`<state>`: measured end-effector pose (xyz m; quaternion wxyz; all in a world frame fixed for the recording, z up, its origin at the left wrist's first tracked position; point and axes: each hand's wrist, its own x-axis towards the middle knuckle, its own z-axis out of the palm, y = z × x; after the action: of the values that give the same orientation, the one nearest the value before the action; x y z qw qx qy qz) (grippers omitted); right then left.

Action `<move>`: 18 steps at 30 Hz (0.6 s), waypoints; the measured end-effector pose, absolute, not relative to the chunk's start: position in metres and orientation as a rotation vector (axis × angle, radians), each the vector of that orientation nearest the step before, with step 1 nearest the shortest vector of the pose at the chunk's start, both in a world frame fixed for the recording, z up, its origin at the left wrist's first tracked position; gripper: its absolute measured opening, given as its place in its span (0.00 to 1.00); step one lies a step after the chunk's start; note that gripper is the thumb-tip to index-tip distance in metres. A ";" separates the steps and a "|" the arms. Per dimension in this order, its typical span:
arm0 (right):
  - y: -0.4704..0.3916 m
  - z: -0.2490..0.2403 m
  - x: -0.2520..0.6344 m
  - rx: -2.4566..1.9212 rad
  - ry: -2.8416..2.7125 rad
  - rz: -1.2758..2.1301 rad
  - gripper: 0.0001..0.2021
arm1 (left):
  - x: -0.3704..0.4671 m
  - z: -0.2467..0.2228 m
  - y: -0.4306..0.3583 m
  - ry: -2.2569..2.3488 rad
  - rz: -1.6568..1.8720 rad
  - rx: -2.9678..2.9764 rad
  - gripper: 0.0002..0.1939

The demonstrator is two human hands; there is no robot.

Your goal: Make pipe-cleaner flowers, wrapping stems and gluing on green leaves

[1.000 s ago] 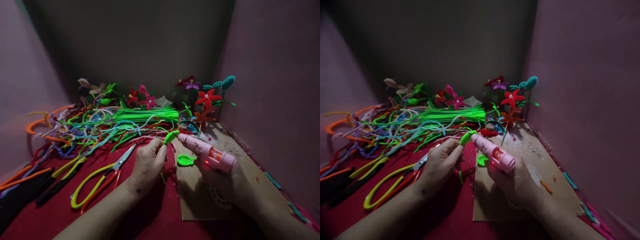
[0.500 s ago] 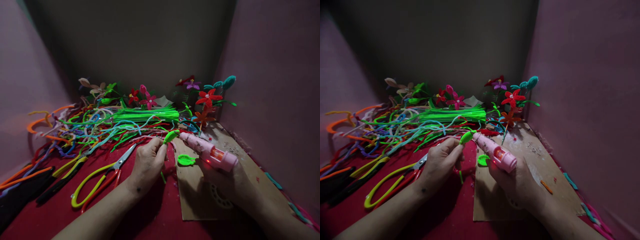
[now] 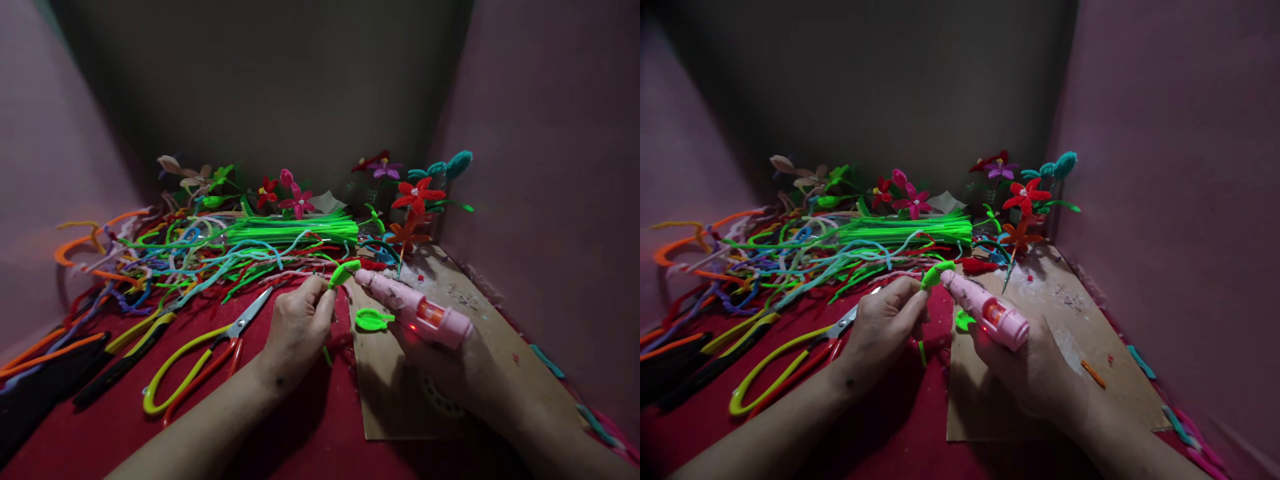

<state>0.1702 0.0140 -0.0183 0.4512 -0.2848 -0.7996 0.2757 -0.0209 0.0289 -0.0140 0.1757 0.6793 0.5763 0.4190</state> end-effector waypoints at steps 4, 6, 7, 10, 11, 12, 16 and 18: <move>0.013 -0.020 0.171 -0.684 -1.959 0.752 0.25 | -0.021 -0.014 0.029 1.628 1.183 1.920 0.11; 0.011 -0.016 0.171 -0.700 -1.955 0.811 0.25 | -0.020 -0.014 0.030 1.630 1.182 1.911 0.11; 0.010 -0.013 0.171 -0.704 -1.957 0.834 0.25 | -0.020 -0.013 0.030 1.629 1.181 1.907 0.11; 0.007 -0.004 0.171 -0.753 -1.957 0.842 0.24 | -0.020 -0.013 0.030 1.628 1.185 1.913 0.11; 0.006 -0.002 0.171 -0.773 -1.956 0.825 0.24 | -0.020 -0.012 0.030 1.630 1.188 1.919 0.11; 0.006 0.000 0.171 -0.787 -1.958 0.809 0.23 | -0.021 -0.012 0.030 1.632 1.192 1.925 0.11; 0.006 0.001 0.171 -0.784 -1.965 0.766 0.23 | -0.021 -0.012 0.030 1.639 1.192 1.922 0.11; 0.007 -0.001 0.171 -0.787 -1.970 0.774 0.23 | -0.021 -0.012 0.030 1.634 1.189 1.908 0.11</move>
<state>0.1715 0.0070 -0.0013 0.4275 -0.3153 -0.7886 0.3098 -0.0207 0.0295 -0.0121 0.1803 0.6752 0.5784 0.4208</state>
